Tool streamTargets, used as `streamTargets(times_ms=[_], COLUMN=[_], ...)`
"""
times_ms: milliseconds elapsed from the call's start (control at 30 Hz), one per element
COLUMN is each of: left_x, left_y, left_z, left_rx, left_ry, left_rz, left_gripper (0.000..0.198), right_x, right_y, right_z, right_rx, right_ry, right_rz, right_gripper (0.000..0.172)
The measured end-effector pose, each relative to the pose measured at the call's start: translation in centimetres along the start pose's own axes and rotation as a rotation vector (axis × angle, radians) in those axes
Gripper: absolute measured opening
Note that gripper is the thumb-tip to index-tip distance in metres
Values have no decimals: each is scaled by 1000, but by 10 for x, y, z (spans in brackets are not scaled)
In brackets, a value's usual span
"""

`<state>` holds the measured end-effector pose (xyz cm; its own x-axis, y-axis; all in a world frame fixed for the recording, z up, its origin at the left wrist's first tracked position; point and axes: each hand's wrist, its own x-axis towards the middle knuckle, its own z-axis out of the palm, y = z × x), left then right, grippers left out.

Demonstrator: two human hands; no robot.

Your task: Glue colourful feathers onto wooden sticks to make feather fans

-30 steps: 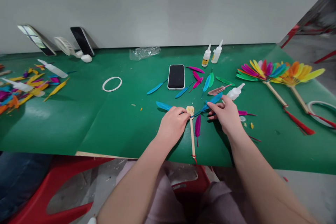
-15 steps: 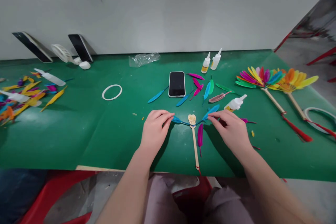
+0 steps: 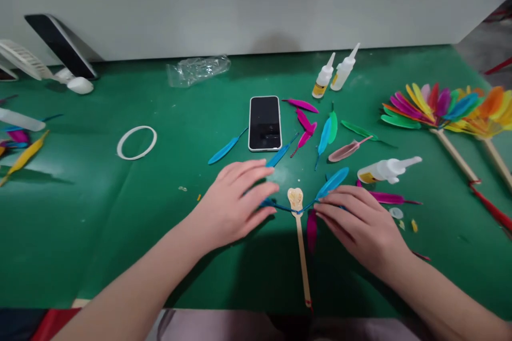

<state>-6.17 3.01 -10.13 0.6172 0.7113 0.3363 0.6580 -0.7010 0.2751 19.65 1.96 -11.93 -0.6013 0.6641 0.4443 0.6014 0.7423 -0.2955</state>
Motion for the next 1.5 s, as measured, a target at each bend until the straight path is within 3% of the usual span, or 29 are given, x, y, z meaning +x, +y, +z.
streamTargets(times_ms=[167, 433, 700, 1167, 1500], left_x=[-5, -8, -9, -5, 1], left_y=[2, 11, 15, 12, 7], left_z=[17, 25, 38, 45, 40], left_rx=[1, 17, 15, -30, 26], left_ry=[69, -21, -47, -37, -49], left_rz=[73, 187, 129, 135, 228], left_gripper=[11, 21, 23, 24, 20], right_x=[-3, -16, -18, -14, -12], right_y=[0, 0, 0, -4, -11], right_z=[7, 16, 20, 21, 18], right_rx=[-3, 0, 1, 3, -23], right_ry=[-2, -144, -184, -216, -212], right_rz=[-61, -107, -95, -104, -84], right_gripper=[17, 27, 29, 30, 30])
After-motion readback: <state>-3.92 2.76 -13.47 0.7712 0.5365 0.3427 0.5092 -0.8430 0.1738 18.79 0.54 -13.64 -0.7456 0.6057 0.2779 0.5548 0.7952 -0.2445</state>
